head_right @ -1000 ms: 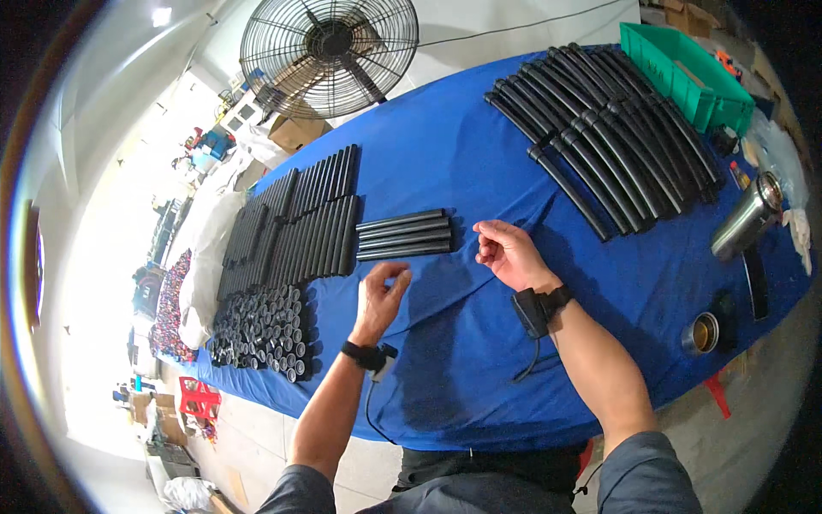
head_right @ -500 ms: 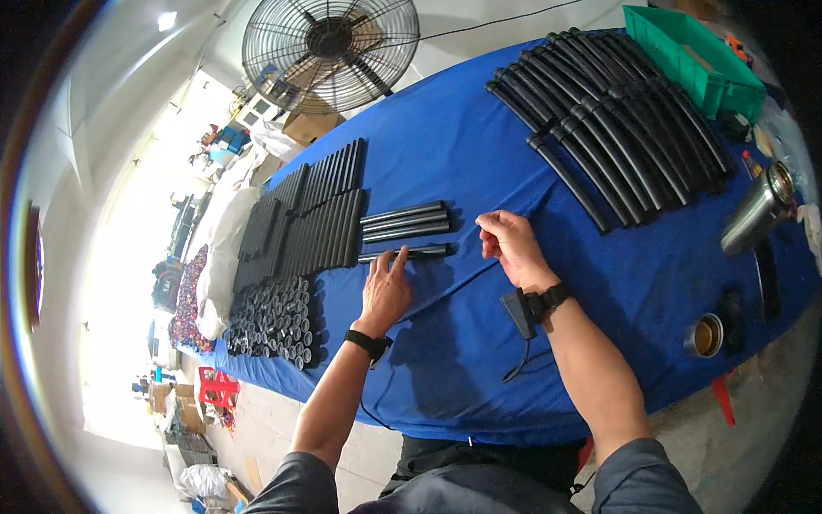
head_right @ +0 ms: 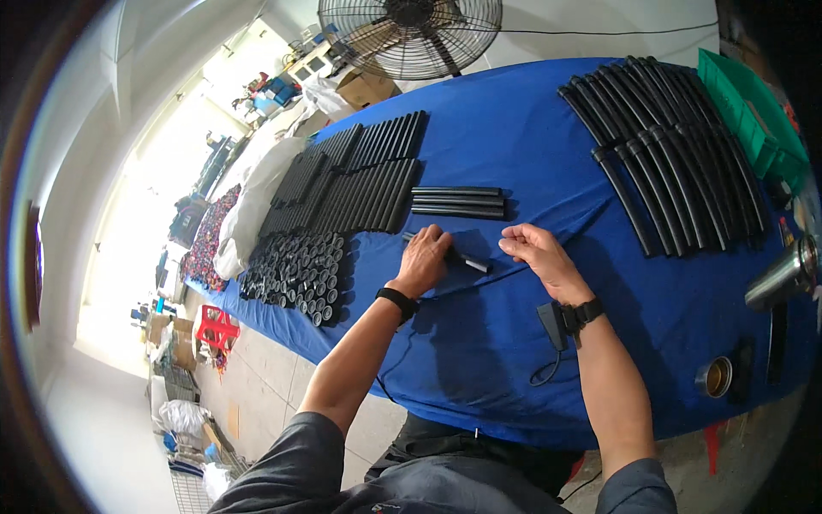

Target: The person assembles black cylindrical components by inserting small circular caps into the ends of the tubes. They pick up a tube and a cap from a blue-covered table, fit them together, and place the assembled unit into a growing stack. The process is repeated multiple times with consistent hand movements.

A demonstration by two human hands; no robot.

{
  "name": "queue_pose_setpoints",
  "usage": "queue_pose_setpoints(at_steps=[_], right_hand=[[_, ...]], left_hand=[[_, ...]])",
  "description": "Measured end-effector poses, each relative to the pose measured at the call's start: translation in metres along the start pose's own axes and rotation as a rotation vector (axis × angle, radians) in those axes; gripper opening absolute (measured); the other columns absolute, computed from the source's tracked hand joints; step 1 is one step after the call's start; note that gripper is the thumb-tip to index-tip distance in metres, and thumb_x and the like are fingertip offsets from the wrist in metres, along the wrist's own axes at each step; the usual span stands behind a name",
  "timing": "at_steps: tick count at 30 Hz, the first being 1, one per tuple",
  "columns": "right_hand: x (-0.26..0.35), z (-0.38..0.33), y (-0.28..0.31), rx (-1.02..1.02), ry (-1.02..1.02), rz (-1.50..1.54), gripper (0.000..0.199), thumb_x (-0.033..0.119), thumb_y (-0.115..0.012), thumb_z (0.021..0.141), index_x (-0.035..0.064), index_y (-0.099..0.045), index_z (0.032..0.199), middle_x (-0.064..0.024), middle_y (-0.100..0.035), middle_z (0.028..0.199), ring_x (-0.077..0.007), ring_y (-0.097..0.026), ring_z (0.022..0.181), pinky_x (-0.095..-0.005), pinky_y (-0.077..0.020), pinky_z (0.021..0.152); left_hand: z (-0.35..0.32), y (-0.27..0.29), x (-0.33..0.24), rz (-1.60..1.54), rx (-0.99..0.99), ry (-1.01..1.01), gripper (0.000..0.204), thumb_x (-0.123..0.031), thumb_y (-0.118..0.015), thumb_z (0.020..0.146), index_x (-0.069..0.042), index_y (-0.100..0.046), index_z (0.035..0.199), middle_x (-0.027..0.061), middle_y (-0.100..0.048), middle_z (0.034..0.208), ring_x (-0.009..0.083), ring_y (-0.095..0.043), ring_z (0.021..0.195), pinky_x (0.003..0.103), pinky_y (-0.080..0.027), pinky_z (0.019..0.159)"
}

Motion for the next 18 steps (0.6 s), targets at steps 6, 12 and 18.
queue_pose_setpoints(at_steps=[6, 12, 18], right_hand=[[0.004, -0.022, -0.039, 0.371, -0.364, 0.081, 0.049, 0.020, -0.075, 0.094, -0.0036, -0.054, 0.131, -0.0089, -0.070, 0.097, -0.0139, -0.068, 0.080, -0.0272, -0.0533, 0.071], [-0.013, -0.019, -0.048, 0.316, -0.325, 0.223, 0.024, 0.021, -0.071, 0.097, 0.0051, -0.057, 0.108, -0.0035, -0.063, 0.078, -0.0097, -0.062, 0.057, -0.0257, -0.0477, 0.045], [-0.006, -0.022, -0.057, 0.317, -0.342, 0.242, 0.028, 0.029, -0.075, 0.096, 0.0077, -0.061, 0.085, 0.0008, -0.058, 0.065, -0.0102, -0.059, 0.052, -0.0278, -0.0493, 0.048]], left_hand=[[-0.005, 0.055, -0.063, -0.157, -0.165, -0.214, 0.024, -0.001, -0.069, 0.076, -0.010, -0.069, 0.098, 0.0073, -0.061, 0.102, 0.0288, -0.060, 0.106, 0.047, -0.045, 0.107], [-0.039, 0.091, -0.054, -0.279, -0.358, 0.046, 0.046, -0.011, -0.078, 0.082, -0.013, -0.067, 0.127, 0.0172, -0.059, 0.135, 0.0356, -0.053, 0.131, 0.050, -0.043, 0.114], [-0.117, 0.095, 0.121, -0.191, -0.165, 0.541, 0.026, -0.017, -0.064, 0.093, -0.007, -0.075, 0.114, 0.0180, -0.074, 0.110, 0.0367, -0.070, 0.104, 0.046, -0.055, 0.092]])
Point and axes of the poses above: each hand's wrist, its own z-axis towards the middle knuckle, its own y-axis out of the back of the hand, x = y × z, the point moved 3 cm from there along z, towards the middle knuckle
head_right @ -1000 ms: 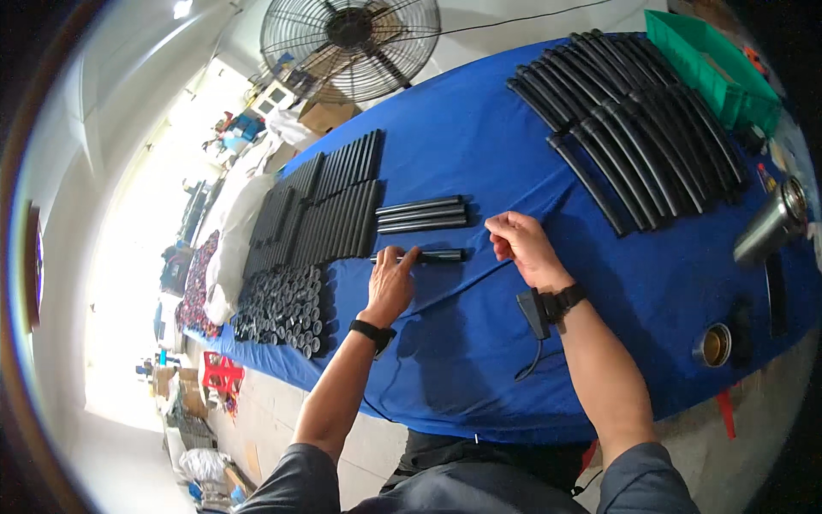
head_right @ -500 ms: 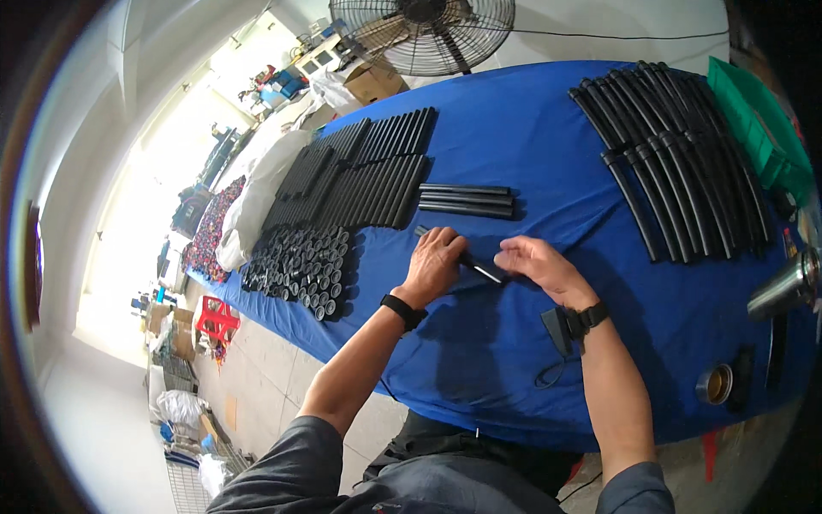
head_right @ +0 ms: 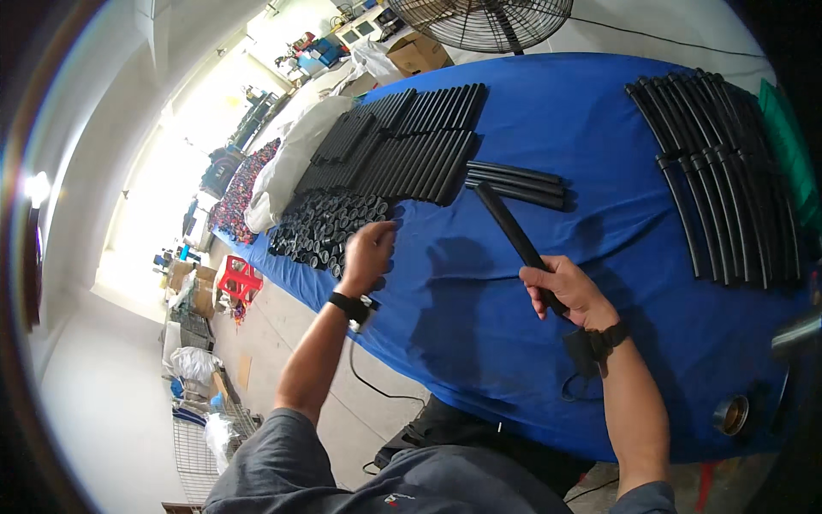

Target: The person assembles black cylindrical components by inserting small circular caps into the ends of the tubes. They pick up a tube and a cap from a blue-covered table, fit them together, and place the assembled unit into a growing stack. The process is repeated multiple times with consistent hand movements.

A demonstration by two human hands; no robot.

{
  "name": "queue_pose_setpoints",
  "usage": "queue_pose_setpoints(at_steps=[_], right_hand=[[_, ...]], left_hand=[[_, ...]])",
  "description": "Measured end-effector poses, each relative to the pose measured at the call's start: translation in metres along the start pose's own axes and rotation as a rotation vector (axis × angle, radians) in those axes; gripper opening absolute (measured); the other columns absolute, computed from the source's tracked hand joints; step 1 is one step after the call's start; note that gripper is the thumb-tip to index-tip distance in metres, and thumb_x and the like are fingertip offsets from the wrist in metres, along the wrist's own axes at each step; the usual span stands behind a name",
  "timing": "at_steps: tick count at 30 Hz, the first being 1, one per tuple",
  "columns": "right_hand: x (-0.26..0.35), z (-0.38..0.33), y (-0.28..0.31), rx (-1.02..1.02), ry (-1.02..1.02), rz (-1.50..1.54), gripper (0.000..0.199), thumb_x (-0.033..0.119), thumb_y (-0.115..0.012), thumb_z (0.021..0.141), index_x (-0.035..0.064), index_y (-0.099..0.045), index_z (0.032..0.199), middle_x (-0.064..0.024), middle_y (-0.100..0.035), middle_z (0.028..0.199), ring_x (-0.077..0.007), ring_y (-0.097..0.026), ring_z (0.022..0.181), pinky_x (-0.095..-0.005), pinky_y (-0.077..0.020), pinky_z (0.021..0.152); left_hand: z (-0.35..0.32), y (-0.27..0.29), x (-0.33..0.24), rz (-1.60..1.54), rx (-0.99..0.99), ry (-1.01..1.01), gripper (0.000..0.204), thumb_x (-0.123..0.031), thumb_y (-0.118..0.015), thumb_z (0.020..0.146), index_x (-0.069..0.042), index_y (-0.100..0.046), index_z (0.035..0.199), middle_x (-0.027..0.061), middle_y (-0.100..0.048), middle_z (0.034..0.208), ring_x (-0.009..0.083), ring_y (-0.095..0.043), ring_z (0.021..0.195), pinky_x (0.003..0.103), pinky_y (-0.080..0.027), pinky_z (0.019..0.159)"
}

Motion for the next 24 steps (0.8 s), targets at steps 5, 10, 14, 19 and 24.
queue_pose_setpoints(at_steps=[5, 10, 14, 19, 24], right_hand=[[-0.004, 0.005, -0.002, 0.021, -0.044, -0.115, 0.023, 0.024, -0.077, 0.094, 0.0057, -0.063, 0.090, 0.0004, -0.060, 0.066, -0.0095, -0.059, 0.053, -0.0281, -0.0505, 0.050], [-0.002, 0.005, 0.000, 0.022, -0.022, -0.091, 0.021, 0.022, -0.076, 0.094, 0.0052, -0.064, 0.092, 0.0005, -0.060, 0.066, -0.0090, -0.059, 0.054, -0.0273, -0.0509, 0.051], [-0.002, 0.006, 0.003, 0.005, -0.023, -0.049, 0.022, 0.022, -0.077, 0.093, 0.0046, -0.064, 0.093, 0.0000, -0.060, 0.066, -0.0093, -0.060, 0.054, -0.0278, -0.0515, 0.051], [0.000, 0.005, 0.000, -0.004, -0.029, -0.072, 0.021, 0.021, -0.076, 0.093, 0.0038, -0.065, 0.093, -0.0005, -0.060, 0.065, -0.0099, -0.060, 0.054, -0.0282, -0.0521, 0.052], [-0.002, 0.007, 0.000, -0.009, -0.029, -0.052, 0.020, 0.020, -0.076, 0.093, 0.0036, -0.065, 0.094, -0.0006, -0.060, 0.065, -0.0098, -0.060, 0.054, -0.0280, -0.0521, 0.052]], left_hand=[[0.036, 0.036, 0.130, 0.132, -0.044, 0.252, 0.027, -0.027, -0.066, 0.089, -0.010, -0.079, 0.105, 0.0189, -0.076, 0.097, 0.0367, -0.073, 0.097, 0.046, -0.057, 0.086], [0.054, 0.009, 0.185, 0.157, 0.096, 0.462, 0.029, -0.029, -0.069, 0.081, -0.011, -0.081, 0.100, 0.0189, -0.076, 0.096, 0.0364, -0.073, 0.097, 0.046, -0.056, 0.089], [0.052, -0.015, 0.183, 0.173, 0.113, 0.373, 0.031, -0.029, -0.068, 0.079, -0.010, -0.081, 0.099, 0.0189, -0.076, 0.096, 0.0379, -0.073, 0.097, 0.046, -0.056, 0.090], [0.062, -0.007, 0.181, 0.220, 0.123, 0.406, 0.029, -0.029, -0.067, 0.081, -0.009, -0.081, 0.097, 0.0188, -0.077, 0.095, 0.0385, -0.073, 0.097, 0.048, -0.056, 0.089], [0.069, 0.004, 0.184, 0.194, 0.040, 0.531, 0.035, -0.037, -0.074, 0.078, -0.007, -0.080, 0.094, 0.0199, -0.077, 0.097, 0.0381, -0.073, 0.097, 0.048, -0.056, 0.087]])
Point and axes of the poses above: each hand's wrist, its own z-axis towards the middle knuckle, its own y-axis out of the back of the hand, x = y × z, the point moved 3 cm from there along z, towards the middle knuckle
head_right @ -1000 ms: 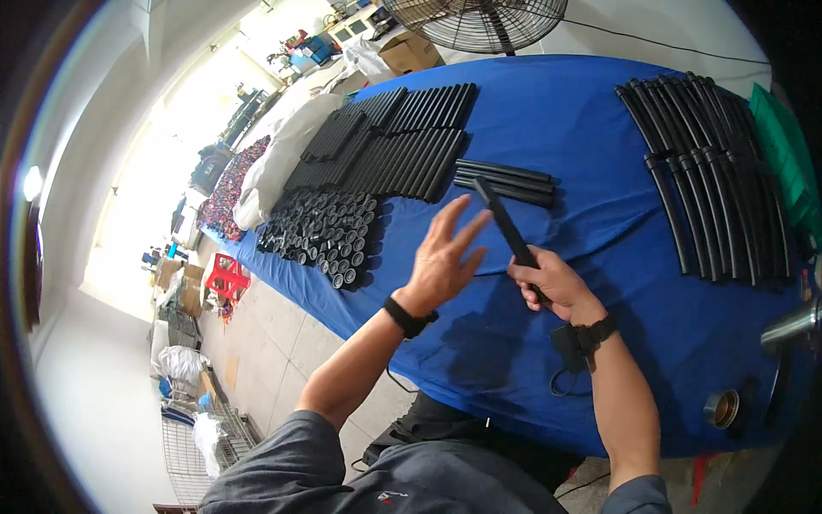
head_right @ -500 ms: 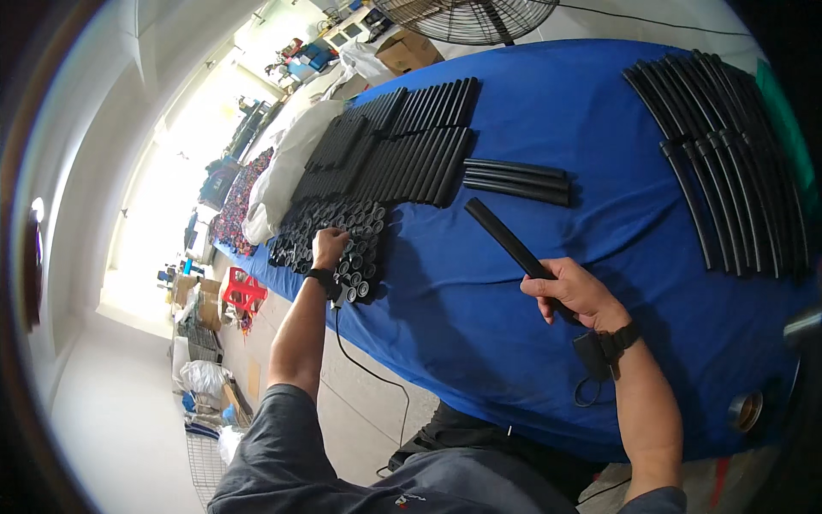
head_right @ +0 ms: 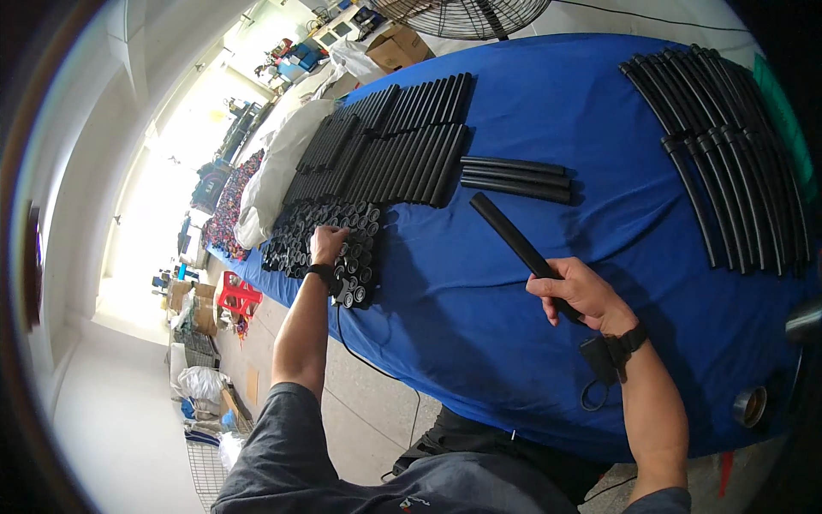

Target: The person assembles black cylindrical components by inserting small circular caps into the ends of the tubes. They pick up a tube and a cap from a blue-covered table, fit them together, and place the assembled unit into a growing stack. The process is repeated multiple times with consistent hand movements.

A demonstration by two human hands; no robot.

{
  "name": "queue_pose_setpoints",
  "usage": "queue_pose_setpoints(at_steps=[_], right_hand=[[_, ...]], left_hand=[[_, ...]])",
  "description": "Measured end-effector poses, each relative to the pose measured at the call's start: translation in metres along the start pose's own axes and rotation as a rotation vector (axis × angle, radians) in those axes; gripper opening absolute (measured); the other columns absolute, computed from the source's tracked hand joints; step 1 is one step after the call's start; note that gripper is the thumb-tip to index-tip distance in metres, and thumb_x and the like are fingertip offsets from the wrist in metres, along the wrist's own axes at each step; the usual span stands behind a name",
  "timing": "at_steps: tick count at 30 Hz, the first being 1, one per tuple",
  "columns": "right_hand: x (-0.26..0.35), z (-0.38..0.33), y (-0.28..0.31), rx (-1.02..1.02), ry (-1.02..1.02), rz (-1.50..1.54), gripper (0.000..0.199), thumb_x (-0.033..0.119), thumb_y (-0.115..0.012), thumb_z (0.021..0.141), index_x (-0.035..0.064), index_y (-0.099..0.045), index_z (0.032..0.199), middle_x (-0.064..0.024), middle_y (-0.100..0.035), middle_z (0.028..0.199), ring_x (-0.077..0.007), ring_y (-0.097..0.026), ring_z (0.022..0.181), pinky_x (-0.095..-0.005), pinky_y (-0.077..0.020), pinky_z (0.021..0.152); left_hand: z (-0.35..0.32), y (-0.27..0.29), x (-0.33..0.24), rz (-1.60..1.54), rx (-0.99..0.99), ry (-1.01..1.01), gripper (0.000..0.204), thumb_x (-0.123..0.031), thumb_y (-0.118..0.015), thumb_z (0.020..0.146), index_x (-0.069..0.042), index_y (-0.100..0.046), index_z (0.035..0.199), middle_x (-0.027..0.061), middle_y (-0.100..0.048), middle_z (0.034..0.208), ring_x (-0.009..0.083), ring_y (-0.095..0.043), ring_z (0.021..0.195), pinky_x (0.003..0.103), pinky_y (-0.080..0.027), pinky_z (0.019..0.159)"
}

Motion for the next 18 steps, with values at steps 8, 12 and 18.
queue_pose_setpoints(at_steps=[8, 12, 18], right_hand=[[0.003, -0.002, -0.002, -0.005, -0.017, -0.004, 0.020, 0.021, -0.077, 0.093, 0.0040, -0.065, 0.093, 0.0004, -0.060, 0.065, -0.0092, -0.060, 0.054, -0.0273, -0.0517, 0.052], [0.003, -0.002, 0.002, -0.009, -0.011, -0.015, 0.020, 0.021, -0.076, 0.093, 0.0045, -0.065, 0.092, 0.0005, -0.060, 0.065, -0.0091, -0.060, 0.054, -0.0272, -0.0515, 0.051], [0.001, -0.001, 0.001, 0.001, 0.000, -0.018, 0.021, 0.022, -0.076, 0.093, 0.0047, -0.065, 0.091, 0.0008, -0.060, 0.065, -0.0091, -0.060, 0.053, -0.0271, -0.0514, 0.050]], left_hand=[[0.003, -0.016, 0.001, -0.048, 0.034, 0.142, 0.039, -0.040, -0.082, 0.075, -0.005, -0.080, 0.093, 0.0188, -0.077, 0.099, 0.0347, -0.074, 0.096, 0.045, -0.056, 0.087], [0.007, -0.024, -0.003, -0.175, 0.040, 0.174, 0.034, -0.032, -0.086, 0.073, -0.003, -0.080, 0.090, 0.0170, -0.077, 0.093, 0.0304, -0.075, 0.090, 0.042, -0.057, 0.084], [0.010, -0.016, 0.012, -0.468, -0.064, 0.197, 0.030, -0.024, -0.086, 0.073, 0.000, -0.081, 0.089, 0.0152, -0.078, 0.089, 0.0248, -0.074, 0.085, 0.039, -0.057, 0.079]])
Point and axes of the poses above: each hand's wrist, its own z-axis towards the middle knuckle, its own y-axis out of the back of the hand, x = y × z, the point moved 3 cm from there along z, towards the middle knuckle
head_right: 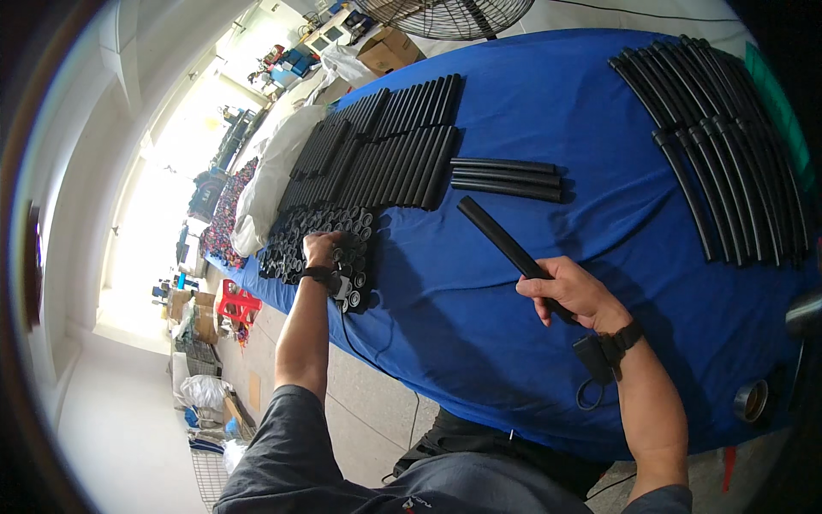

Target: The person assembles black cylindrical components by inserting small circular caps into the ends of the tubes. They pick up a tube and a cap from a blue-covered table, fit them together, and place the assembled unit into a growing stack. The process is repeated multiple times with consistent hand movements.

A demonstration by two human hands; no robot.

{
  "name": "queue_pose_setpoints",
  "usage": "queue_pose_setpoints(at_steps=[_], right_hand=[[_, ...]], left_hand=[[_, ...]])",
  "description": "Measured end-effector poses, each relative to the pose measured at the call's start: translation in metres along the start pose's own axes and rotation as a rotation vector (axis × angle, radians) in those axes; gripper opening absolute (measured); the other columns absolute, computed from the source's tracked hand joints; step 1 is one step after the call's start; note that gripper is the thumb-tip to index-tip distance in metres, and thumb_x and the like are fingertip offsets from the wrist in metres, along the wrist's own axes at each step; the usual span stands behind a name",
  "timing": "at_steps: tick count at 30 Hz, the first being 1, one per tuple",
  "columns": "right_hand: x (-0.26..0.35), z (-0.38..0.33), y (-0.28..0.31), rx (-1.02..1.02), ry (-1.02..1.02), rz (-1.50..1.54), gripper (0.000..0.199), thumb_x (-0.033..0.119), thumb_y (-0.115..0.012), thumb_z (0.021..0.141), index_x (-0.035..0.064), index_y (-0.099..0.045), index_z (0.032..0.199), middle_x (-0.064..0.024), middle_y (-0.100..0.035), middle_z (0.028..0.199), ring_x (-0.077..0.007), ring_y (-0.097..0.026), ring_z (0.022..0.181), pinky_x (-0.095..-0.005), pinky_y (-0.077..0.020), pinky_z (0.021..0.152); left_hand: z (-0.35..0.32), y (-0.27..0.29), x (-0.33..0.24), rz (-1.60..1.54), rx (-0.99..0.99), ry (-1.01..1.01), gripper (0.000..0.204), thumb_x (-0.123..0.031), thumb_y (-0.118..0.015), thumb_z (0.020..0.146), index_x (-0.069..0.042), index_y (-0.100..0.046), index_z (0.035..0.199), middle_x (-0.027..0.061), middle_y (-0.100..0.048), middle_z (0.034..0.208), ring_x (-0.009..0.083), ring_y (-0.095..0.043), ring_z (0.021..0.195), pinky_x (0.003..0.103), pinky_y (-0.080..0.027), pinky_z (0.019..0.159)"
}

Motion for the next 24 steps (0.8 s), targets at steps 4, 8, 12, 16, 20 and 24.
queue_pose_setpoints(at_steps=[4, 8, 12, 16, 20, 24], right_hand=[[-0.003, 0.001, -0.002, 0.004, -0.011, 0.013, 0.021, 0.021, -0.076, 0.093, 0.0041, -0.064, 0.092, 0.0006, -0.060, 0.065, -0.0091, -0.060, 0.053, -0.0273, -0.0515, 0.050], [-0.001, 0.000, -0.001, -0.032, -0.023, -0.007, 0.020, 0.020, -0.075, 0.093, 0.0033, -0.064, 0.094, -0.0002, -0.060, 0.065, -0.0095, -0.059, 0.053, -0.0275, -0.0510, 0.050], [0.001, -0.002, 0.000, -0.040, -0.016, -0.003, 0.021, 0.020, -0.074, 0.094, 0.0020, -0.064, 0.096, -0.0007, -0.059, 0.066, -0.0094, -0.059, 0.054, -0.0272, -0.0499, 0.051], [0.001, -0.017, 0.000, -0.152, -0.009, -0.073, 0.020, 0.024, -0.074, 0.096, 0.0049, -0.066, 0.095, 0.0031, -0.056, 0.066, -0.0064, -0.056, 0.055, -0.0236, -0.0468, 0.050], [0.003, -0.059, -0.009, -0.262, -0.027, -0.177, 0.019, 0.022, -0.072, 0.098, 0.0034, -0.068, 0.101, 0.0032, -0.058, 0.069, -0.0060, -0.056, 0.058, -0.0226, -0.0459, 0.052], [-0.002, -0.094, -0.022, -0.318, -0.166, -0.377, 0.034, 0.032, -0.076, 0.095, 0.0015, -0.064, 0.107, -0.0008, -0.063, 0.077, -0.0095, -0.061, 0.064, -0.0263, -0.0515, 0.058]], left_hand=[[-0.015, 0.025, -0.026, -0.013, -0.059, -0.016, 0.031, -0.022, -0.083, 0.077, 0.002, -0.078, 0.095, 0.0157, -0.075, 0.084, 0.0227, -0.072, 0.078, 0.037, -0.056, 0.077], [-0.036, 0.020, -0.061, -0.631, 0.178, -0.137, 0.020, -0.017, -0.077, 0.085, -0.001, -0.069, 0.095, 0.0115, -0.069, 0.086, 0.0220, -0.069, 0.078, 0.035, -0.058, 0.072], [-0.118, -0.023, -0.125, -1.202, 0.686, -0.025, 0.028, -0.018, -0.065, 0.096, -0.001, -0.064, 0.118, 0.0123, -0.070, 0.104, 0.0228, -0.068, 0.087, 0.036, -0.057, 0.070], [-0.215, -0.084, -0.166, -1.177, 1.202, 0.076, 0.039, -0.029, -0.060, 0.097, -0.006, -0.060, 0.129, 0.0081, -0.065, 0.107, 0.0225, -0.065, 0.090, 0.033, -0.052, 0.062], [-0.301, -0.151, -0.188, -1.162, 1.700, 0.081, 0.066, -0.034, -0.074, 0.094, -0.008, -0.048, 0.150, 0.0080, -0.067, 0.092, 0.0200, -0.064, 0.068, 0.031, -0.048, 0.055], [-0.340, -0.181, -0.182, -1.302, 1.895, 0.112, 0.069, -0.030, -0.078, 0.090, -0.005, -0.051, 0.148, 0.0101, -0.067, 0.081, 0.0206, -0.063, 0.061, 0.031, -0.048, 0.054]])
Point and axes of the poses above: each hand's wrist, its own z-axis towards the middle knuckle, its own y-axis out of the back of the hand, x = y × z, the point moved 3 cm from there along z, towards the middle knuckle
